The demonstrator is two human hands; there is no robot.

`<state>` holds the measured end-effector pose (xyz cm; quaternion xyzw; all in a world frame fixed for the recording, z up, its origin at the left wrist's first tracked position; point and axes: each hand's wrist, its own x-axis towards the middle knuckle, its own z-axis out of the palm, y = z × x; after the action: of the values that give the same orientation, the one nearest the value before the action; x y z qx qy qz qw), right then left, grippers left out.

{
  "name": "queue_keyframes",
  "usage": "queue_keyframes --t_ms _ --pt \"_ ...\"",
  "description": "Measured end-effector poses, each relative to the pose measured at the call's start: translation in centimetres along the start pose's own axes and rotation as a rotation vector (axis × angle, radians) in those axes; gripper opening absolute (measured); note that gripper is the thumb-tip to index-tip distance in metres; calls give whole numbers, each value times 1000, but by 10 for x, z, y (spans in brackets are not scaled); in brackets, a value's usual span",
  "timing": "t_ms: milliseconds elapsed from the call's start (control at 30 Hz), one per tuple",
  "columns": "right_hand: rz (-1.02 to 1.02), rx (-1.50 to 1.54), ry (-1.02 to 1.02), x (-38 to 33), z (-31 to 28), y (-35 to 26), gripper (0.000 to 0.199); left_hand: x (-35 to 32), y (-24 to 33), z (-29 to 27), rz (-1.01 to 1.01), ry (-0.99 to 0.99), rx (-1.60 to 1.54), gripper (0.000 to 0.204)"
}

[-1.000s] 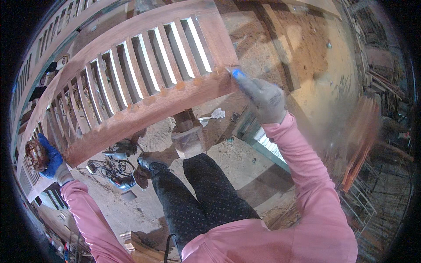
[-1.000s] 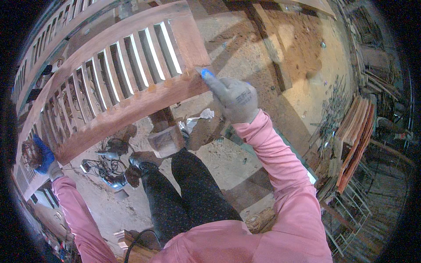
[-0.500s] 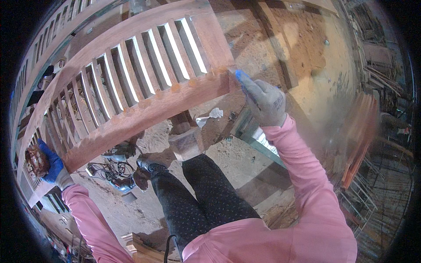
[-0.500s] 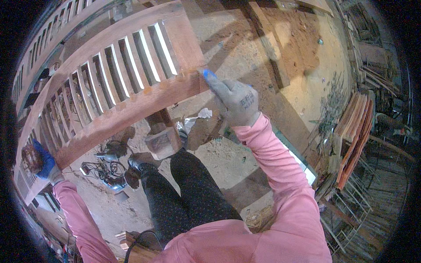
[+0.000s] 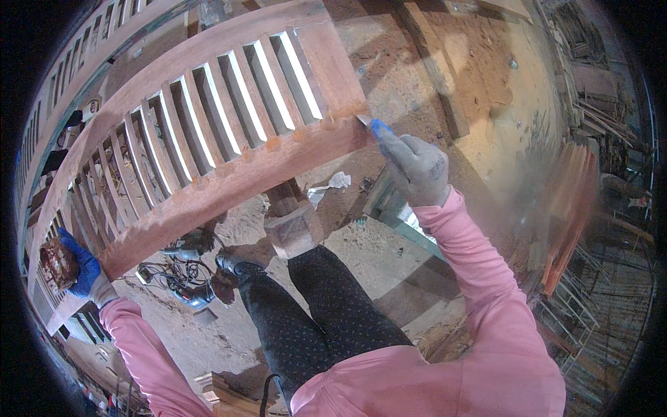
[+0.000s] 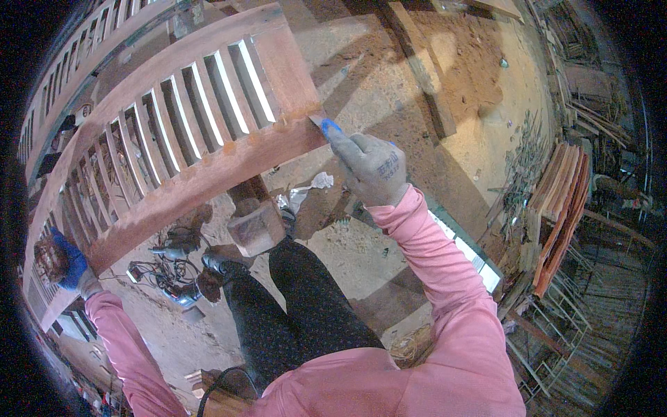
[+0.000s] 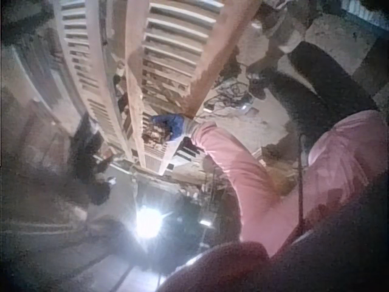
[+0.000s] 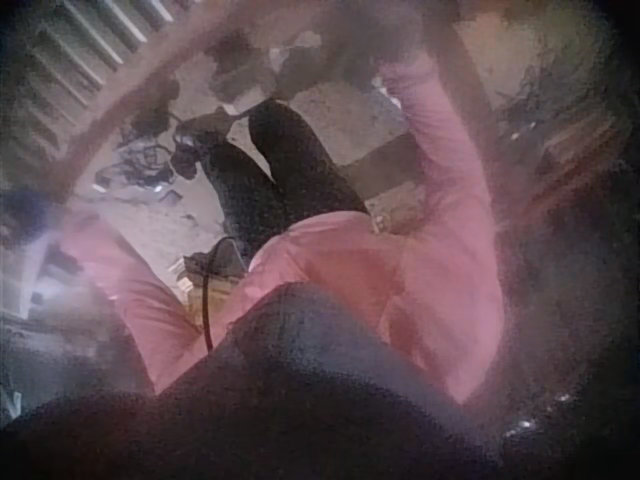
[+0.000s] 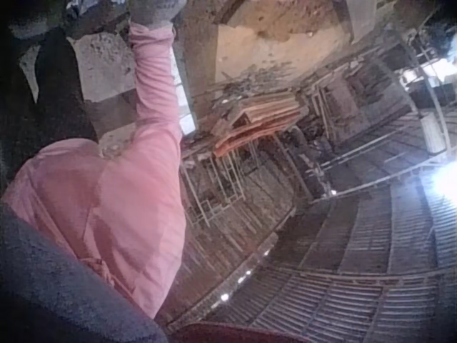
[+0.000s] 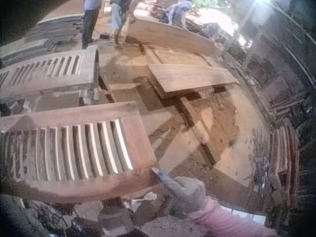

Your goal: The person applies a brown viscous substance from a small container onto the top edge of a wooden slatted headboard using a blue applicator. The person repeatedly dips the applicator into the container and spreads the substance along the curved top rail.

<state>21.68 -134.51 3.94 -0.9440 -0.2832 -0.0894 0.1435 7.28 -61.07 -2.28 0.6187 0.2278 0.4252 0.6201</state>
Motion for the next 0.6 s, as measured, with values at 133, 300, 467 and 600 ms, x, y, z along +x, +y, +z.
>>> queue_keyframes --t_ms 133,300,467,600 --pt "40 6 -5 12 2 -3 46 28 -5 -34 87 -51 -191 53" --pt "53 16 -20 -3 -4 2 46 -19 -1 29 172 -29 462 53" --pt "33 13 -35 6 4 3 42 15 0 -14 68 12 -131 53" --pt "-58 55 69 19 9 -6 56 30 -17 -50 -145 -230 -808 53"
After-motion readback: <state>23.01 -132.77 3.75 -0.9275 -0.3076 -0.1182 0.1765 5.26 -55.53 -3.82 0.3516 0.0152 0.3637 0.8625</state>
